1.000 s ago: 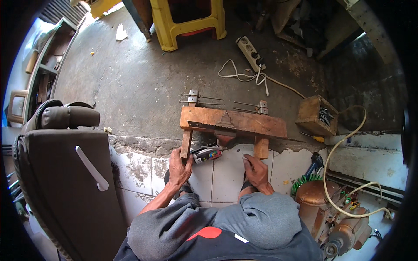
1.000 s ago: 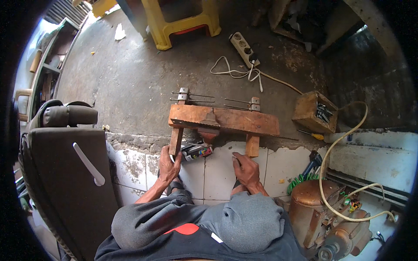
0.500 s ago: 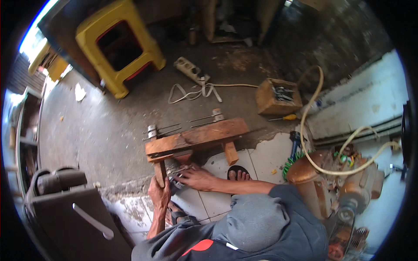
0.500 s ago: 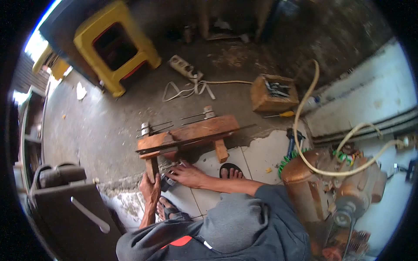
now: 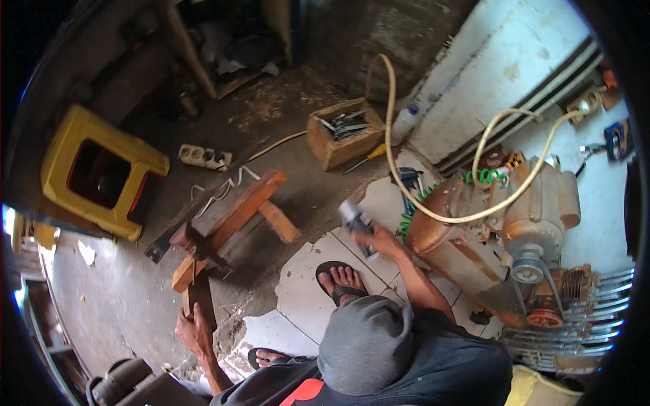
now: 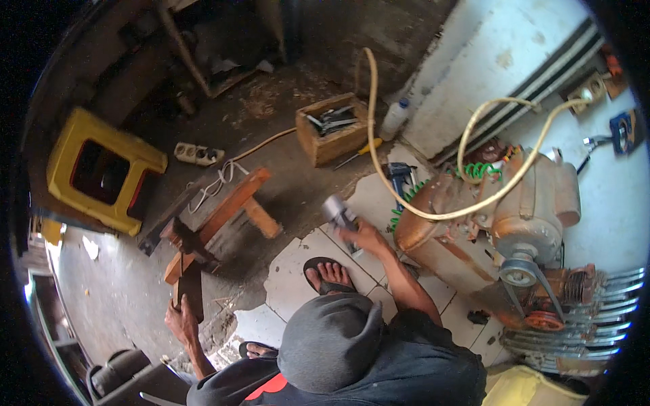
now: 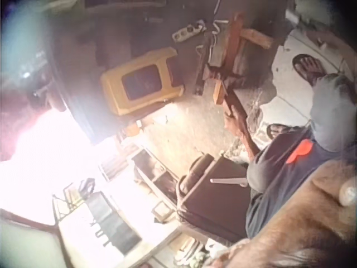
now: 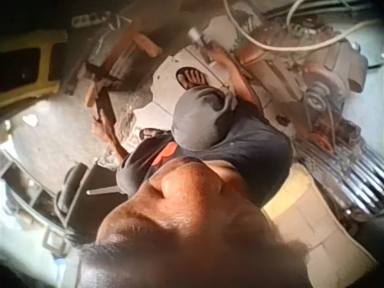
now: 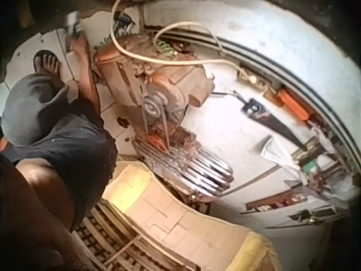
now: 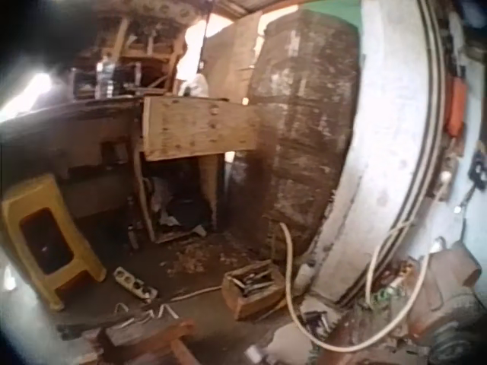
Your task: The person prepares tools including a saw and screwdriver, then assembles a wooden component using a vise and screws, before using a power tool on the frame of a sofa.
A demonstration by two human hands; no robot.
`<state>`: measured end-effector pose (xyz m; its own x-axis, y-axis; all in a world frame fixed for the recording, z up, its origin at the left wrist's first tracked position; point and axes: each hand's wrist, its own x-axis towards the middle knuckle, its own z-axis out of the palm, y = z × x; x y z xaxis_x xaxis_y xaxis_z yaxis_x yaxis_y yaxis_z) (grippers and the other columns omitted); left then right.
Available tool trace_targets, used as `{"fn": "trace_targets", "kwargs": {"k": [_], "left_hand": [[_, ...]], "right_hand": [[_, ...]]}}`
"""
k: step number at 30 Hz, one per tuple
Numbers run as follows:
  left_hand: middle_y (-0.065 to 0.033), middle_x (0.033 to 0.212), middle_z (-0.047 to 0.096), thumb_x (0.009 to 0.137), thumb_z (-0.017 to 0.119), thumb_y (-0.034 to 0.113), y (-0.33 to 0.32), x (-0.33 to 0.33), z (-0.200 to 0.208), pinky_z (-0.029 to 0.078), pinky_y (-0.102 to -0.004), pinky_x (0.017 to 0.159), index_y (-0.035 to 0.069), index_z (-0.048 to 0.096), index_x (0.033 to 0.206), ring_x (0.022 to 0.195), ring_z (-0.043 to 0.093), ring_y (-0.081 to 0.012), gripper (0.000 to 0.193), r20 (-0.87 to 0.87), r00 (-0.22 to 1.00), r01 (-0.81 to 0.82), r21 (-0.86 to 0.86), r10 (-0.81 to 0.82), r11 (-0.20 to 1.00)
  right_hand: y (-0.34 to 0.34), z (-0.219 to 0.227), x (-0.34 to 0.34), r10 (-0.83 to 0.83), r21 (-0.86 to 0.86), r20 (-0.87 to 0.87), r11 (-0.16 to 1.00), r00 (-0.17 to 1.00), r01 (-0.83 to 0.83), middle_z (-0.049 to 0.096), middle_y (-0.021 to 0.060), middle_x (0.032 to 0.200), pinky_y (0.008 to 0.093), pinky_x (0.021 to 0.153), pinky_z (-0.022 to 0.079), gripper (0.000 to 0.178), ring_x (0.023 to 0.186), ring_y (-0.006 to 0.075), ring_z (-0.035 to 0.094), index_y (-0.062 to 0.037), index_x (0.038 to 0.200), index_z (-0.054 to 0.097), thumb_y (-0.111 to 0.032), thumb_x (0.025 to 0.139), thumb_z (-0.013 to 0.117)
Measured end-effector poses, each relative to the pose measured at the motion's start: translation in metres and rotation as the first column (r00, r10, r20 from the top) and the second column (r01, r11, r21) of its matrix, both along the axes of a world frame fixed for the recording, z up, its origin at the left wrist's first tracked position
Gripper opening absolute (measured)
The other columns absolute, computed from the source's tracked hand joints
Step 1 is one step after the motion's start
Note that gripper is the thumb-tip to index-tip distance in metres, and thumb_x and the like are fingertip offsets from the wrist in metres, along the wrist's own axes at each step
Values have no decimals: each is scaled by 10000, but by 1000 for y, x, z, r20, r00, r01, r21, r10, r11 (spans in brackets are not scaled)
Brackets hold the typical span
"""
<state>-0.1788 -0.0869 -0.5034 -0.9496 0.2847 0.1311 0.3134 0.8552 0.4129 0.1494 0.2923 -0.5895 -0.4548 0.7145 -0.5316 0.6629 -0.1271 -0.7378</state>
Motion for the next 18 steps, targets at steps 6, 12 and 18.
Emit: {"fn": "trace_targets", "kwargs": {"k": [6,12,18], "left_hand": [[-242,701,627,856,657,383,0,-4,4,454,-469,604,-75,650,957,614,590,-366,469,114,993,31,-27,-27,999],[-139,731,647,796,736,276,-33,-1,-15,456,-377,566,-61,620,965,650,577,-163,395,460,886,52,3,-47,999],[-220,856,685,753,757,266,-37,29,-31,520,-408,694,-38,576,1036,758,672,-303,453,552,834,22,16,-28,1000]], "right_hand": [[102,-19,-26,-827,328,-304,375,473,867,350,307,1451,464,1094,323,944,1339,403,397,55,1452,246,-328,782,789],[193,-55,-40,-814,449,-499,51,298,892,450,320,1249,531,1026,343,884,1225,486,434,79,1349,269,-188,728,838],[252,-75,-18,-900,627,-299,65,317,776,447,353,1317,540,1007,411,965,1233,481,475,79,1401,213,-277,752,833]]}}
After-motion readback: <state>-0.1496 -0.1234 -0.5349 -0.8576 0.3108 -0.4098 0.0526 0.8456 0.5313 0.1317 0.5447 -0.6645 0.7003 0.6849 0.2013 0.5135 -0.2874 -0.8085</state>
